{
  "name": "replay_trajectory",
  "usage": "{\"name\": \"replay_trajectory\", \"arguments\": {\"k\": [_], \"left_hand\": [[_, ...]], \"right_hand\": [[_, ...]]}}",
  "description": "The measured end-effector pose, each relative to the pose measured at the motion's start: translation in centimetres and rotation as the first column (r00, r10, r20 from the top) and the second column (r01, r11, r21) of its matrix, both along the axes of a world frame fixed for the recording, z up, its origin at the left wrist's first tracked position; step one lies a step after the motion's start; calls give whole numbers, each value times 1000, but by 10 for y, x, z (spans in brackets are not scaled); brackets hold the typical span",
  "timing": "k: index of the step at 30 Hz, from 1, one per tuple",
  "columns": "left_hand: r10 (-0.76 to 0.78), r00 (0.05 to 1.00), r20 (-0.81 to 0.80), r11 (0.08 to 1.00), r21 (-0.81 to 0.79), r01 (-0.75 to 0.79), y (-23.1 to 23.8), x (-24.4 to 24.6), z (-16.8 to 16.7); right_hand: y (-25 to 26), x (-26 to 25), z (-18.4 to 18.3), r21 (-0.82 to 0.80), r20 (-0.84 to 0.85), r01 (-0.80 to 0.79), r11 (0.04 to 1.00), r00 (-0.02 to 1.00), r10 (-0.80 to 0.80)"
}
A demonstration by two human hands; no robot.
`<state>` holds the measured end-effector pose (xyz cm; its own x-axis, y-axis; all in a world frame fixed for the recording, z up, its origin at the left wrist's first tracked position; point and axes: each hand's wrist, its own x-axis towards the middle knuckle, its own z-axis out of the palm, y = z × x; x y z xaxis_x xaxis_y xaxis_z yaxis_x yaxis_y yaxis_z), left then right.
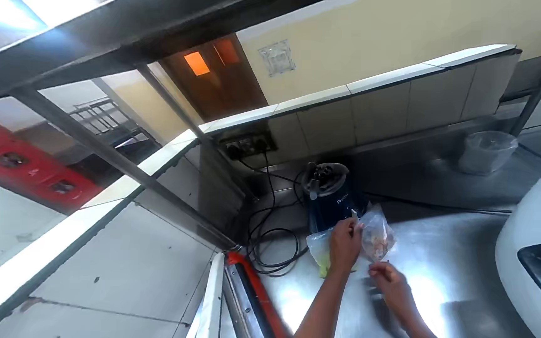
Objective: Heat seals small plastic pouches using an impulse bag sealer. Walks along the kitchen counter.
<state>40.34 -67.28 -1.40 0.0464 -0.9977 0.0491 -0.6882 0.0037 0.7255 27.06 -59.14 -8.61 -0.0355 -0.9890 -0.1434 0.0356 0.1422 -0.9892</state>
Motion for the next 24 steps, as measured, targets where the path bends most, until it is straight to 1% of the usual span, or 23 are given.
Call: {"name": "replay_trajectory", "arguments": {"k": [1,3,5,6,7,8,10,12,13,14,15,17,19,21,23,24], "left_hand": [[84,996,-2,994,-65,-84,4,13,-3],[272,962,-39,955,-113,-275,10,47,-13],[414,904,-104,901,-98,-423,12,75,-30],[447,886,-125,888,-60,-456,13,83,-36],[449,880,-156,891,2,-454,13,89,-41],[424,877,-227,906,86,-415,11,92,-44],[395,823,-407,917,232,-325,9,97,-50],[383,778,-498,921,264,-285,11,101,-49],[364,787,-498,930,248,-273,14,104,-45],[329,822,-464,942,226,-250,19,106,-39],[271,878,-395,956,214,-198,28,108,-30],[130,967,-220,976,203,-85,50,110,-13],[48,991,-124,985,173,-26,75,102,10],[21,995,-93,992,126,-9,98,86,35],[37,996,-82,997,69,-31,120,72,53],[58,994,-89,998,40,-55,130,68,58]], "right_hand": [[-4,8,-3,41,-26,-71,997,997,72],[-16,23,-9,95,-83,-154,984,983,162],[-31,37,-13,99,-159,-203,974,963,217],[-39,45,-17,91,-192,-213,973,955,227],[-47,53,-20,86,-201,-215,973,953,228],[-56,59,-21,83,-189,-210,974,956,223],[-67,67,-21,100,-144,-193,976,968,206],[-73,69,-19,75,-114,-149,986,981,157],[-73,68,-19,53,-91,-136,989,986,140],[-71,66,-19,25,-56,-123,992,991,124],[-67,62,-20,2,-22,-114,993,993,114],[-57,54,-24,-37,28,-124,992,992,125],[-46,49,-28,-76,86,-97,992,991,103],[-32,49,-34,-75,209,-43,996,976,58],[-6,56,-39,23,386,-68,997,921,54],[11,63,-37,86,490,-96,992,870,42]]}}
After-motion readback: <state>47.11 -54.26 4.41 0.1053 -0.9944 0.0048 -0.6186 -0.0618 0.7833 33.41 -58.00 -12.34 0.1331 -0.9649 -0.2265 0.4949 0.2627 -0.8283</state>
